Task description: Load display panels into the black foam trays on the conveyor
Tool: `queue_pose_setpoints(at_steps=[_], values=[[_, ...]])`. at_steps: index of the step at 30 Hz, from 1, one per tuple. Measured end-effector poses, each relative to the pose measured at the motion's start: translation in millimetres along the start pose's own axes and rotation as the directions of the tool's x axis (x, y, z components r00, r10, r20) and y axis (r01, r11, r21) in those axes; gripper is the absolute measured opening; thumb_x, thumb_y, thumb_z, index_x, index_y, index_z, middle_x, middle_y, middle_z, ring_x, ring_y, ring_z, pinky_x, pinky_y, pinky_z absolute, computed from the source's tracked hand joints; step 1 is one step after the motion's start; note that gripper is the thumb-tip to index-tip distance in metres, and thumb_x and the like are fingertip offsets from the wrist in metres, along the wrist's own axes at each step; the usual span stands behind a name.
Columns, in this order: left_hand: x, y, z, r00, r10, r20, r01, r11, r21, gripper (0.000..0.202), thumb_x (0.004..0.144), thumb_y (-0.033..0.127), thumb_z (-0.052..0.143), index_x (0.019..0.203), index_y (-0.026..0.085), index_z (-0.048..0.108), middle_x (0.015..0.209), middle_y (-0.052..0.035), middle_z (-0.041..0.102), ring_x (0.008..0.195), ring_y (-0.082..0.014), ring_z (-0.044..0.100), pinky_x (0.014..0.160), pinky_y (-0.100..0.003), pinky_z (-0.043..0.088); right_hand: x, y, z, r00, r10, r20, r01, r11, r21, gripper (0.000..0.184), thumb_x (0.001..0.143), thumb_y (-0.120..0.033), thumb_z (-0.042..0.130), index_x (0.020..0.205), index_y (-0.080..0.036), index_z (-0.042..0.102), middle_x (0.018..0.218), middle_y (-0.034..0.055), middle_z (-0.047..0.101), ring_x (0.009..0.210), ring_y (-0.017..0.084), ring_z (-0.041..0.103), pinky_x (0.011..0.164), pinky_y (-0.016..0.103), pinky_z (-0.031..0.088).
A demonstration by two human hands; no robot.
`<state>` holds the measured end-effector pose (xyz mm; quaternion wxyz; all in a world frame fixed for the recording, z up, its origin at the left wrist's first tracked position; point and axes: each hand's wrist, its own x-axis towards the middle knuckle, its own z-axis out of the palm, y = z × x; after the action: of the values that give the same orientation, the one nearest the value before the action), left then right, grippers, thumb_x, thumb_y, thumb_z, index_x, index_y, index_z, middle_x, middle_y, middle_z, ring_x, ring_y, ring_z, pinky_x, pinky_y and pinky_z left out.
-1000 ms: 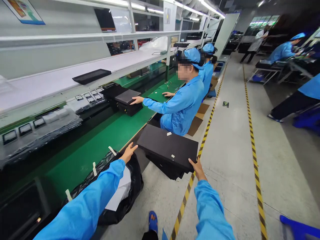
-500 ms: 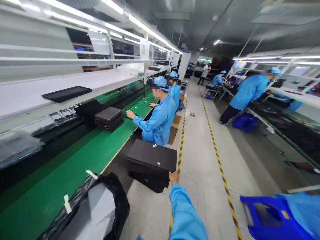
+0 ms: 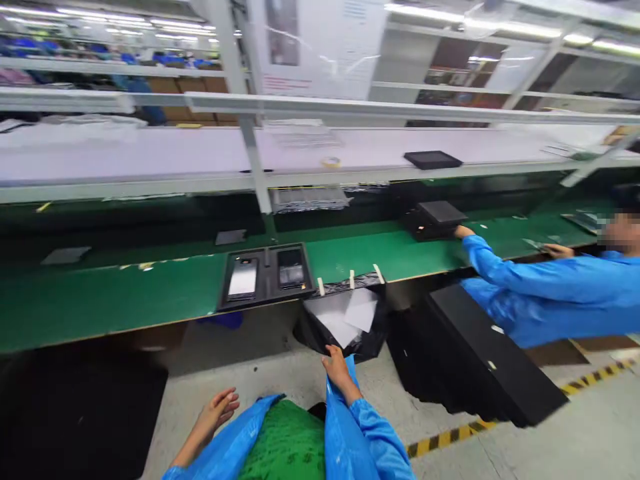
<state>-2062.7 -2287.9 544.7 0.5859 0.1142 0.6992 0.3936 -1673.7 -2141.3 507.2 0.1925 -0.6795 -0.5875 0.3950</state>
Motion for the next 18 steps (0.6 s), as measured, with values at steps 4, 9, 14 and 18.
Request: queue_pose_setpoints(at_steps=[4, 9, 14, 18], values=[[16, 3, -90.5, 0.989, -0.008, -0.149, -0.007, 0.995, -0.099, 0.028, 0.076, 0.031, 0.075, 0.099, 0.016, 0.071, 0.105, -0.0175, 0.079, 0.098, -0.0325, 0.078, 0.108, -0.051, 0.053, 12, -99, 51, 0.97, -0.177, 0.166, 0.203, 0.967, -0.154, 0.051, 0.084, -0.025, 0.063, 0.133, -0.014, 0.067, 0.151, 0.0183, 0.055, 0.144, 0.031, 0.051, 0.125, 0.045, 0.036], [34, 28, -145.9, 0.971, 0.009, -0.24, -0.047, 0.987, -0.152, 0.024, 0.078, 0.026, 0.08, 0.098, 0.015, 0.072, 0.103, -0.0168, 0.079, 0.099, -0.0312, 0.078, 0.104, -0.048, 0.056, 44, -186, 72, 0.909, -0.316, 0.272, 0.377, 0.902, -0.21, 0.048, 0.089, -0.025, 0.062, 0.136, -0.016, 0.065, 0.146, 0.0175, 0.059, 0.14, 0.029, 0.054, 0.124, 0.047, 0.037], [64, 61, -140.5, 0.98, 0.062, -0.189, -0.099, 0.977, -0.189, 0.037, 0.072, 0.035, 0.084, 0.101, 0.015, 0.073, 0.106, -0.0177, 0.079, 0.1, -0.032, 0.077, 0.103, -0.048, 0.056, 111, -279, 83, 0.836, -0.425, 0.348, 0.533, 0.782, -0.324, 0.048, 0.094, -0.022, 0.056, 0.14, -0.01, 0.06, 0.145, 0.0205, 0.06, 0.137, 0.027, 0.056, 0.122, 0.045, 0.039], [86, 77, -123.1, 0.993, 0.056, -0.106, -0.076, 0.978, -0.196, 0.064, 0.053, 0.059, 0.088, 0.1, 0.018, 0.073, 0.107, -0.0185, 0.079, 0.101, -0.0364, 0.076, 0.104, -0.052, 0.055, 205, -373, 110, 0.823, -0.433, 0.368, 0.567, 0.665, -0.485, 0.052, 0.096, -0.017, 0.05, 0.148, -0.01, 0.053, 0.151, 0.0188, 0.055, 0.141, 0.025, 0.052, 0.122, 0.038, 0.038]])
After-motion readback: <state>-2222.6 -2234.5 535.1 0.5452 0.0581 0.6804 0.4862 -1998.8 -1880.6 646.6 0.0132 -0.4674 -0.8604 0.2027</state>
